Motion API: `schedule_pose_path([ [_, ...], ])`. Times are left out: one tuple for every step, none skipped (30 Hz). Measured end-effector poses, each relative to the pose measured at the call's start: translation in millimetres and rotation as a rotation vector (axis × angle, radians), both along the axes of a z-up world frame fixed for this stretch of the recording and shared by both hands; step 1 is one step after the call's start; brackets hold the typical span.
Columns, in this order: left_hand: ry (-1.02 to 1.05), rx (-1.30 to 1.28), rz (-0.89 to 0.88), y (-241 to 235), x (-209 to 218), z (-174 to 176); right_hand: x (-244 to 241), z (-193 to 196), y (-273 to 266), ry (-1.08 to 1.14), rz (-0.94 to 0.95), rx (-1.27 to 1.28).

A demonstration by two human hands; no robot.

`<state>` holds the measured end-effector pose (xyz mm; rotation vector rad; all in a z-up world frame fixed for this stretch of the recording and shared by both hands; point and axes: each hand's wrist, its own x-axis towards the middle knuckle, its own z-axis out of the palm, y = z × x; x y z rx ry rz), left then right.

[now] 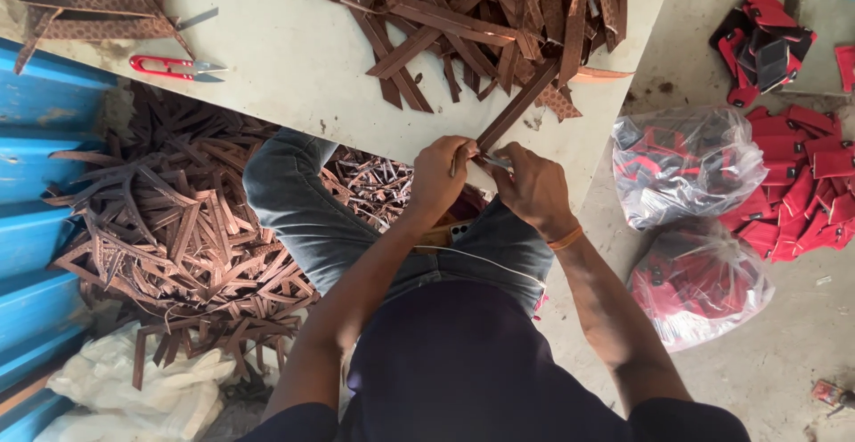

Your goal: Trimming excess material from brown textured shoe components using a small hand tool.

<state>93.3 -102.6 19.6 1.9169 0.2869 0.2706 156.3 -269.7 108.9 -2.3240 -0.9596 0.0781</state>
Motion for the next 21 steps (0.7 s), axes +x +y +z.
schedule_pose_path([
  [0.002,-0.002,-0.001,-1.0,-2.1,6.8,-0.6,-1.6,0.2,0.002,-0.001,-0.002],
  [0.018,0.019,-0.006,-0.3,-1.9,14.1,0.7,-3.0,1.7,-0.008,0.007,-0.034],
  [0.033,0.040,-0.011,0.4,-1.7,21.6,2.1,-4.1,3.3,-0.018,0.016,-0.067],
  [0.032,0.041,-0.010,0.0,-1.8,20.3,2.5,-5.7,5.2,-0.019,0.017,-0.066],
  [0.002,0.104,-0.005,-0.3,-2.0,18.8,2.9,-7.4,7.1,-0.011,0.014,-0.077],
  [-0.026,0.163,-0.001,-2.1,-2.8,17.1,2.7,-8.9,7.8,-0.002,0.012,-0.090],
  [-0.026,0.162,0.000,-1.3,2.2,8.4,2.3,-6.5,8.2,-0.002,0.012,-0.091],
  [0.109,0.046,0.002,0.4,7.5,-0.1,2.1,-4.0,9.5,0.008,0.012,-0.074],
  [0.243,-0.070,0.003,2.1,12.7,-8.4,1.9,-1.4,10.7,0.018,0.011,-0.057],
  [0.241,-0.069,0.003,3.9,12.4,-1.0,3.0,-2.7,9.5,0.016,0.011,-0.056],
  [0.208,-0.063,0.006,5.6,12.1,6.4,4.3,-4.0,8.4,0.014,0.014,-0.025],
  [0.176,-0.060,0.008,6.3,11.4,13.5,5.0,-5.4,6.4,0.013,0.017,0.004],
  [0.176,-0.060,0.008,4.8,9.6,12.8,5.7,-4.6,6.4,0.012,0.016,0.003],
  [0.109,-0.023,0.009,4.0,7.4,12.1,5.9,-4.0,7.1,0.000,0.014,0.011],
  [0.043,0.014,0.009,3.2,5.1,11.2,6.1,-3.5,7.7,-0.012,0.012,0.019],
  [0.043,0.014,0.008,2.2,3.9,12.5,6.4,-5.0,9.1,-0.012,0.010,0.019],
  [-0.003,0.057,0.009,1.2,2.7,13.8,6.6,-6.5,10.4,-0.023,-0.004,-0.029],
  [-0.049,0.102,0.012,1.2,1.1,15.1,6.8,-8.2,12.8,-0.034,-0.016,-0.075],
  [-0.048,0.103,0.012,0.2,-1.3,15.9,7.5,-12.8,13.5,-0.034,-0.015,-0.075],
  [-0.064,0.165,0.012,-1.0,-2.9,16.7,9.1,-17.3,14.0,-0.040,-0.017,-0.103],
  [-0.079,0.228,0.012,-2.2,-4.7,17.5,10.6,-21.7,14.7,-0.046,-0.018,-0.131],
])
